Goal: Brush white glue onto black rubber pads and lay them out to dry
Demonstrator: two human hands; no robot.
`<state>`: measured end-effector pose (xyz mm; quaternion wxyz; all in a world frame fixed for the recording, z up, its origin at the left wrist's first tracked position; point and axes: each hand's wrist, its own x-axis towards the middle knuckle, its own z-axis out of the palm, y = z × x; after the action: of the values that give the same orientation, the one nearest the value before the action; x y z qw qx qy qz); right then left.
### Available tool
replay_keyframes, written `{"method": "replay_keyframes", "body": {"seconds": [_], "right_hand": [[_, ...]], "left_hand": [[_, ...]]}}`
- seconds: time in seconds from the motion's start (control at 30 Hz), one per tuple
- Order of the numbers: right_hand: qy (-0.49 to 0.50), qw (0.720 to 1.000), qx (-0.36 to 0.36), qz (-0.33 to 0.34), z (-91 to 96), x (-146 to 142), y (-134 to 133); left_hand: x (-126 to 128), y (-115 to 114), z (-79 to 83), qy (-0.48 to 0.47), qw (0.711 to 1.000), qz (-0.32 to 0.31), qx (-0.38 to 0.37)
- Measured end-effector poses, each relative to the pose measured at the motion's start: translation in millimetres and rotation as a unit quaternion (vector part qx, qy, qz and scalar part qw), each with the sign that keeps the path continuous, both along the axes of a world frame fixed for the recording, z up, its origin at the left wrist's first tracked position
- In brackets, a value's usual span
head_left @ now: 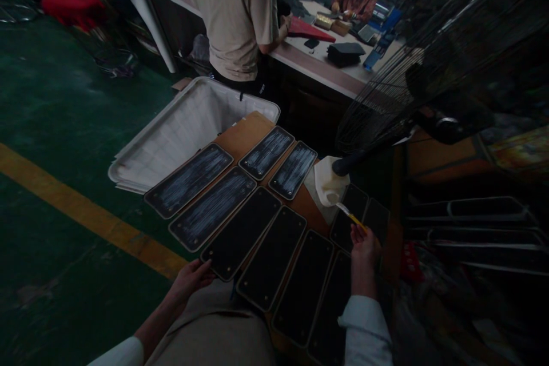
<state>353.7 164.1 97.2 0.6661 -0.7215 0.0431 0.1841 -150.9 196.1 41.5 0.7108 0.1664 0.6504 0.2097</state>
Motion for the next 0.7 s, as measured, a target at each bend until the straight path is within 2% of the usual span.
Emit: {"method": "replay_keyframes", "body": {"seconds": [0.33,0.57,0.7], "right_hand": [[-0.08,0.993,0.021,0.082,2.0,-24.6,26.0],[-0.127,0.985,0.004,0.117,10.6,-32.7,7.1],[-0.184,0.968,-0.018,0.169,15.5,-35.3,10.2]], "left_hand": [[-2.5,-4.2,-11.2,-0.005,1.0,0.011,-0.001],[-11.1,-10.8,-28.2,-0.021,1.0,-0.01,0.014],[-10.9,-11.9,-30.0,-0.015,1.0,-0.011,0.017]]}}
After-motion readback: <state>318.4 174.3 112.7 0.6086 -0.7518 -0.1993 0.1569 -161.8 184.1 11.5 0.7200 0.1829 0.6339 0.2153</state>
